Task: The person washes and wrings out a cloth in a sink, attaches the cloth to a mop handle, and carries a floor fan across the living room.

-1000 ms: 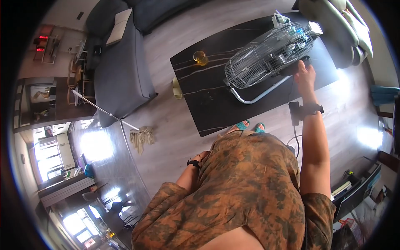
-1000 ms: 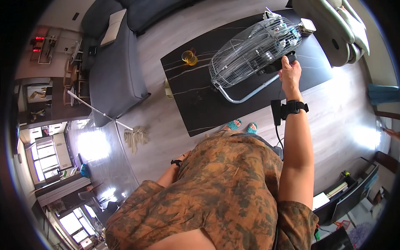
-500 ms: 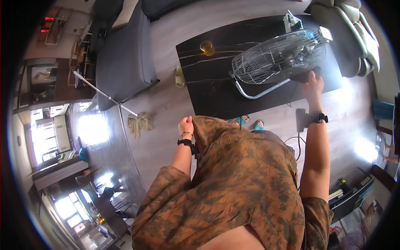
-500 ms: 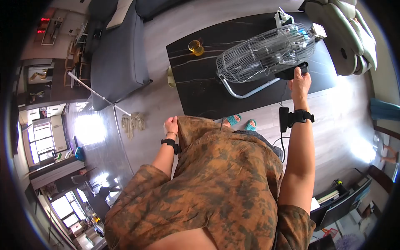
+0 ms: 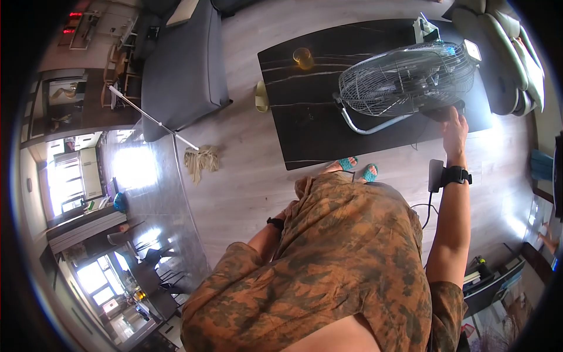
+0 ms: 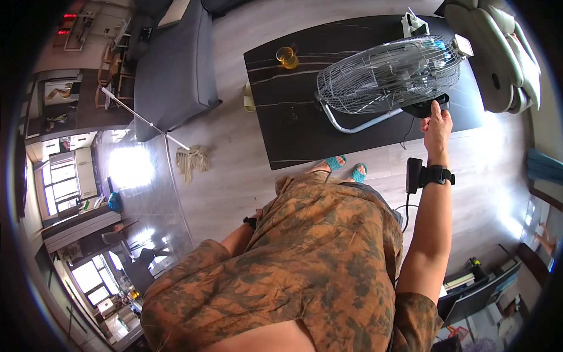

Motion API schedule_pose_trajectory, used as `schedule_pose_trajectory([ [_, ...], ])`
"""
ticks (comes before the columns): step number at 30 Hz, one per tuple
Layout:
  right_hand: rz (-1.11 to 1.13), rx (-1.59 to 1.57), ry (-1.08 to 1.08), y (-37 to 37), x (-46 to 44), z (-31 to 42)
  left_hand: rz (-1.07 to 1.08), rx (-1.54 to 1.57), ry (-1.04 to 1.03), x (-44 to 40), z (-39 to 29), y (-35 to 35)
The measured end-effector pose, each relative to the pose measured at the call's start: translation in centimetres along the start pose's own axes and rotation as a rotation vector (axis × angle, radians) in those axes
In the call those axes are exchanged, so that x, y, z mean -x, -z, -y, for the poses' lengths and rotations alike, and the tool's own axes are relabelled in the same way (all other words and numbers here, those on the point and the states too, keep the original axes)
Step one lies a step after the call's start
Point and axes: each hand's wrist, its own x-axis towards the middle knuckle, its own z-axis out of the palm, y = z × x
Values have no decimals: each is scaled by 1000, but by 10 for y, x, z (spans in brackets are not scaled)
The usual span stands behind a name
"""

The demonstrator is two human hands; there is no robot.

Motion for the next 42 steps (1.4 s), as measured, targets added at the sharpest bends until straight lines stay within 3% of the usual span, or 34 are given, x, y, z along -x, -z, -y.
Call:
schedule_pose_trajectory([
  [3, -4, 0, 14, 3, -6, -7, -339, -52, -42, -42, 8, -4],
  [5, 5, 13, 39, 3, -3, -6, -558, -40, 62, -62, 3, 22],
  [8, 3, 5, -6, -1, 2, 2, -700, -100, 188, -70, -7, 59],
  [14, 56, -20, -12, 6, -8, -8, -596, -262, 364, -58, -26, 64],
  [15, 43, -2, -4, 6, -8, -8, -691, -233, 262, -116, 22, 59],
  [18, 91, 7, 20, 10, -9, -9, -331, 160, -14, -91, -20, 93],
  [19, 90, 14, 26, 11, -10, -10, -278, 60, -138, -37, -68, 101],
  [22, 76, 3, 24, 8, -10, -10, -62, 27, -483, -25, -89, 80],
  [23, 61, -14, 9, 6, -7, -8, 101, 37, -500, -19, -94, 72],
  [24, 46, -31, -6, 5, -5, -6, 93, -63, -608, -5, -107, 63],
  [26, 70, -7, 12, 6, -7, -7, -57, -135, -611, 2, -120, 52],
  [29, 109, -31, 33, 10, -8, -7, -556, -283, -630, -9, -127, 44],
  [30, 126, -48, 37, 9, -7, -7, -644, -337, -537, -21, -128, 50],
  [32, 103, -5, 31, 7, -4, -5, -741, -382, -491, -30, -137, 66],
  [35, 41, 78, 17, 3, 0, 2, -823, -542, -654, -45, -158, 64],
  [38, 52, 53, 44, 7, -6, -6, -599, -524, -586, -39, -174, 63],
  [40, 56, 31, 38, 7, -4, -5, -334, -297, -546, -44, -173, 70],
  [42, 59, 12, 31, 5, -1, -2, -241, -28, -597, -73, -143, 70],
])
